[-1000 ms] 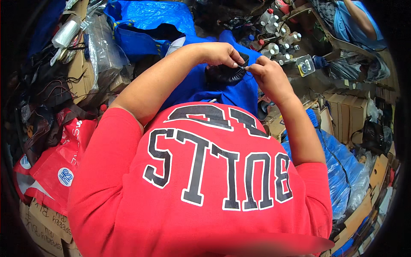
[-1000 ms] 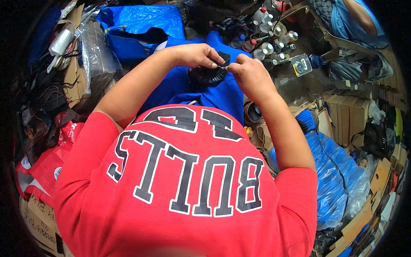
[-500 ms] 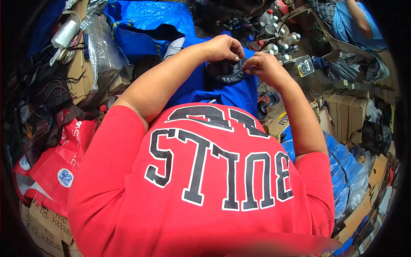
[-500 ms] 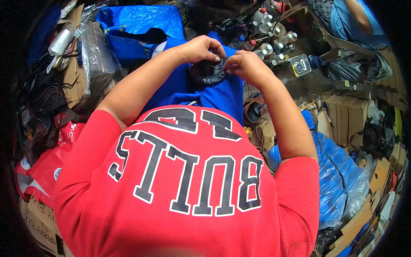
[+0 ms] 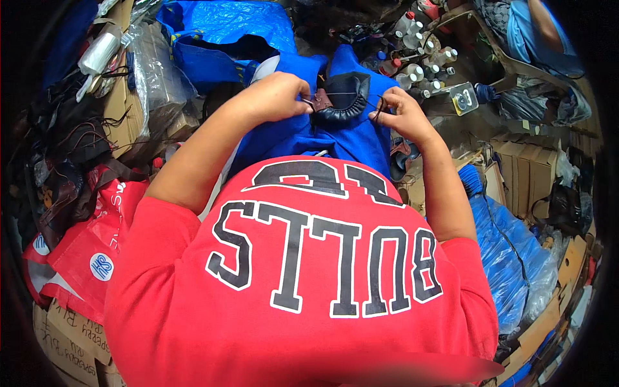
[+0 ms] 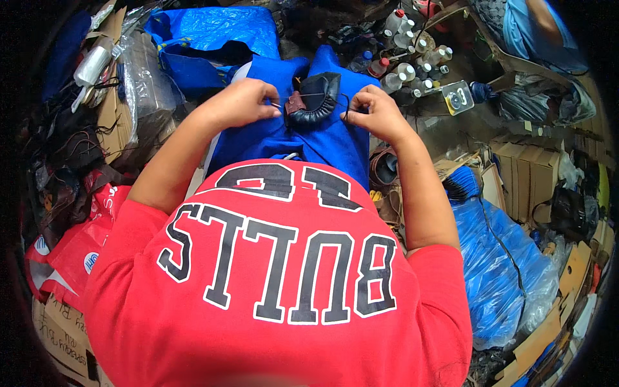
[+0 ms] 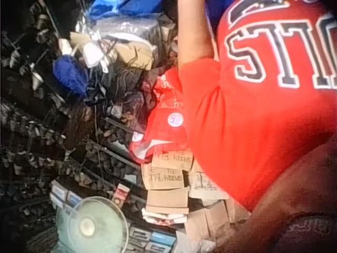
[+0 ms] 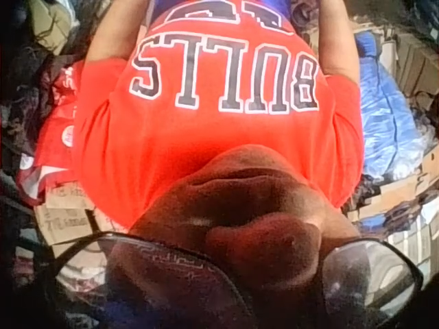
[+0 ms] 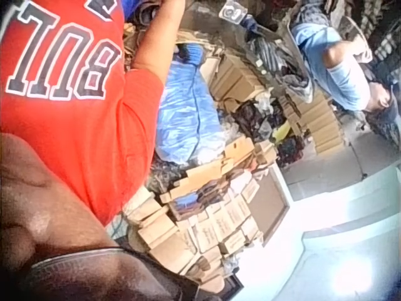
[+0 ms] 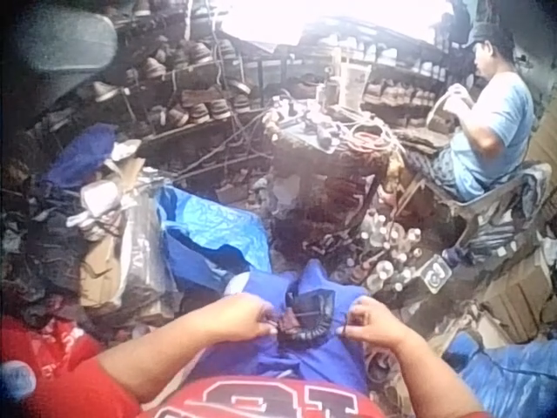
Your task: Manually stitching a black leather component of a shoe with a needle and thread.
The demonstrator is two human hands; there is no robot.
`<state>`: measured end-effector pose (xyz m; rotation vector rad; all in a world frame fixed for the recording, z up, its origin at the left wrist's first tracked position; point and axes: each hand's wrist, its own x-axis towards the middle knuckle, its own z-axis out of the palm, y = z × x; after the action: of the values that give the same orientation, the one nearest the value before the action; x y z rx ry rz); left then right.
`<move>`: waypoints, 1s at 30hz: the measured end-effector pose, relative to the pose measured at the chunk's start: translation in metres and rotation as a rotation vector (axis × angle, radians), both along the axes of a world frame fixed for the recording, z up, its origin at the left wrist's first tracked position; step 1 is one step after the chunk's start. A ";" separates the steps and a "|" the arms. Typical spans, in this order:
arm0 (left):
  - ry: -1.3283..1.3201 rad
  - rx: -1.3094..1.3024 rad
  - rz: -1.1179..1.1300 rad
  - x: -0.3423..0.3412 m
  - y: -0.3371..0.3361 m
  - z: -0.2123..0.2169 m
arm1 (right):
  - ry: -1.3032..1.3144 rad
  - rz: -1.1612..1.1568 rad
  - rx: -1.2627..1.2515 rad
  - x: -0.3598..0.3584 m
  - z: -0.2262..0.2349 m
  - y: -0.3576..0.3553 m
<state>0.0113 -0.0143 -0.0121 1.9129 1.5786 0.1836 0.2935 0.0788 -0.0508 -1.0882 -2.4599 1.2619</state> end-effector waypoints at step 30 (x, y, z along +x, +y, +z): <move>-0.361 0.413 0.304 -0.036 0.007 -0.037 | 0.162 -0.389 -0.258 0.066 -0.008 0.035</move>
<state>-0.0246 -0.0074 -0.0491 1.7824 1.6549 0.9949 0.3592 0.1138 -0.0591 -1.3808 -1.8863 1.4914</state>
